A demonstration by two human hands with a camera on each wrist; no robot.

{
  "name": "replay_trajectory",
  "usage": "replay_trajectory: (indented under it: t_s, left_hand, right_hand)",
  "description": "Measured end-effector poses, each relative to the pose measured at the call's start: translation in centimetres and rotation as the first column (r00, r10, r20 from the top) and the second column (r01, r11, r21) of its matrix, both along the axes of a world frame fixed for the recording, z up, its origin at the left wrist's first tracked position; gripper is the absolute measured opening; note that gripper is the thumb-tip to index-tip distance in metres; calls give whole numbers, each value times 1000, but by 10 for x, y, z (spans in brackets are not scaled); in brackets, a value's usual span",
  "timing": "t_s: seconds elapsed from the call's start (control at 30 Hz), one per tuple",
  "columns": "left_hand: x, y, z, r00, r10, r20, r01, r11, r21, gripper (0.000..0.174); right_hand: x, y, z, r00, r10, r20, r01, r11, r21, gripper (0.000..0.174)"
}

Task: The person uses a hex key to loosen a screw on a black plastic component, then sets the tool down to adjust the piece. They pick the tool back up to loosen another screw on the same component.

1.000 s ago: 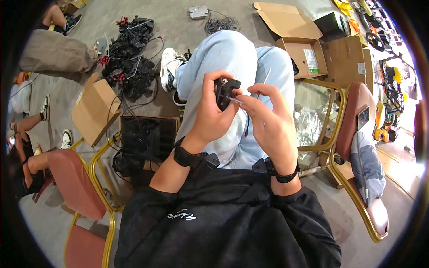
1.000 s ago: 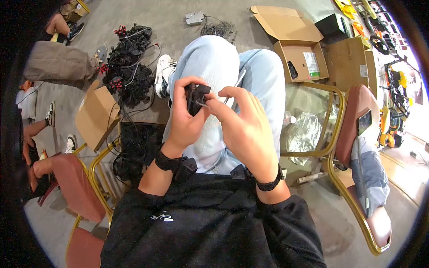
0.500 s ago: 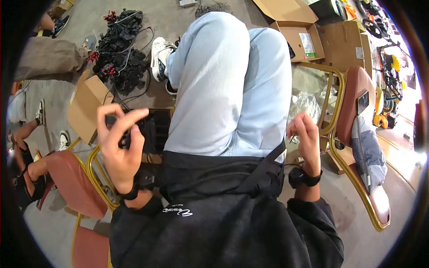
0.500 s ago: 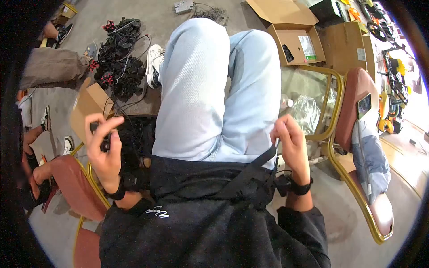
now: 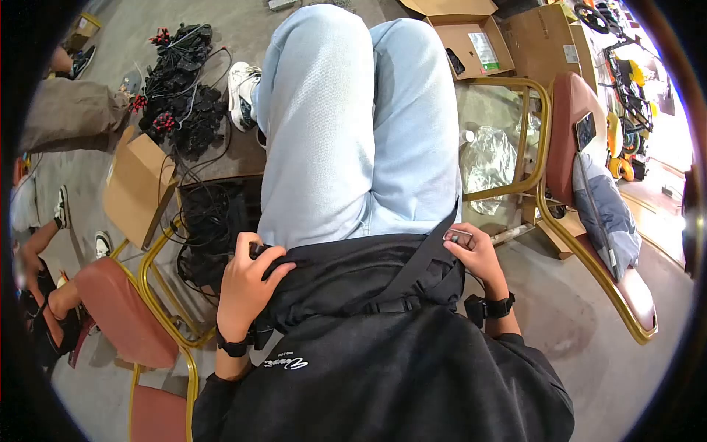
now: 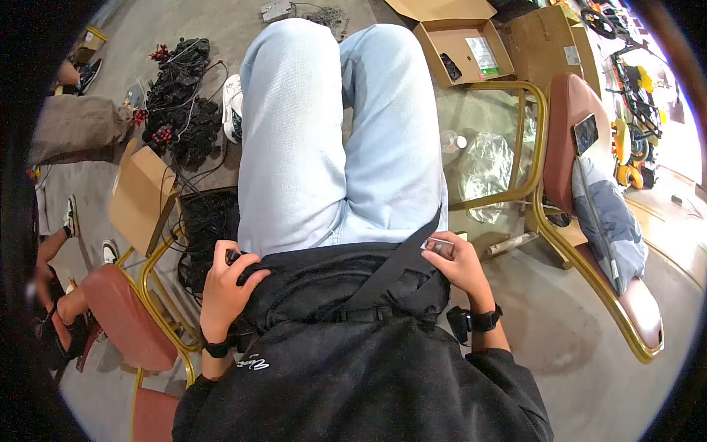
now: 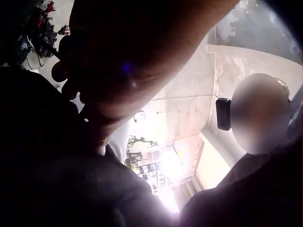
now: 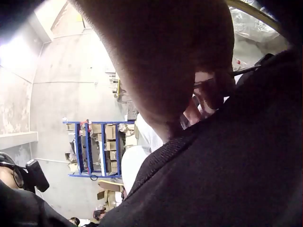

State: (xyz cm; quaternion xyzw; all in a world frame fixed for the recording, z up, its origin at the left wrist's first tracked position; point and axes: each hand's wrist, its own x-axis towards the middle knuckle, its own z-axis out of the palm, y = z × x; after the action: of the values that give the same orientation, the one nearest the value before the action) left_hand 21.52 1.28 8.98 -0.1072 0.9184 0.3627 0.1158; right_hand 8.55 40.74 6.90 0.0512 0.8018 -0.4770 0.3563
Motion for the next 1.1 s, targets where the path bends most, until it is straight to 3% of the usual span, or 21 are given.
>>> replay_trajectory:
  t_s: [0.03,0.1,0.17,0.2,0.27,0.3,0.33,0.4,0.43,0.5,0.6,0.7,0.73,0.77,0.87,0.93,0.97,1.03,1.1]
  left_hand:
    - [3,-2,1,1000,-29,3,29,1000,6,29]
    - [2,0,-2,1000,-1,-5,1,1000,16,28]
    - [1,2,-2,1000,21,-8,-21,999,38,26]
    - [1,1,-1,1000,18,-17,-16,997,76,25]
    - [-1,-5,-1,999,19,-37,-14,991,131,24]
    - [-2,-11,-2,994,-51,-97,66,985,158,24]
    - [-6,-19,-4,980,-120,-162,148,973,179,25]
    - [-24,-37,-10,957,-108,-268,161,969,185,24]
    - [-30,-45,-12,935,-92,-343,162,970,180,24]
    - [-41,-57,-13,927,-107,-361,191,959,208,26]
    - [-46,-66,-20,922,-175,-346,272,928,255,29]
    - [-34,-66,-20,932,-161,-326,229,956,182,27]
    - [-30,-66,-19,941,-153,-301,198,972,125,25]
    - [-25,-65,-23,942,-130,-310,166,982,94,23]
    - [-16,-49,-34,961,-96,-259,105,994,20,22]
    - [-13,-33,-38,972,-44,-230,48,999,12,21]
    - [-13,-24,-36,975,-27,-221,29,1000,2,21]
    - [-19,-10,-31,970,34,-242,-48,998,-51,22]
    - [-16,3,-37,951,48,-305,-84,991,-106,22]
  right_hand:
    - [-1,-3,9,995,77,70,-80,996,39,22]
    - [-1,7,10,992,57,113,-56,998,-10,25]
    - [-1,14,10,955,143,261,-150,989,6,26]
    - [-5,6,19,954,170,245,-192,979,67,26]
    - [-5,3,18,990,114,84,-125,982,138,14]
    - [-9,-8,25,998,68,-16,-65,986,156,12]
    - [-11,-9,25,997,67,-24,-62,983,171,12]
    - [-15,-6,18,986,-12,-165,41,984,172,9]
    - [-14,-5,16,988,-16,-153,44,982,185,9]
    - [-13,-8,9,955,-72,-289,111,986,120,6]
    - [-18,-27,25,921,-226,-317,259,964,65,6]
    - [-33,-36,23,910,-204,-361,238,970,53,7]
    - [-35,-42,15,920,-87,-382,140,984,113,8]
    - [-28,-52,-3,917,-270,-294,289,957,24,10]
    - [-30,-43,-37,912,-266,-313,268,963,-36,10]
    - [-44,-44,-48,880,-360,-310,328,932,-152,11]
    - [-49,-40,-52,889,-347,-299,312,937,-159,11]
    - [-61,-36,-52,931,-142,-335,124,990,-75,12]
    - [-63,-43,-53,906,-59,-419,57,998,-18,14]
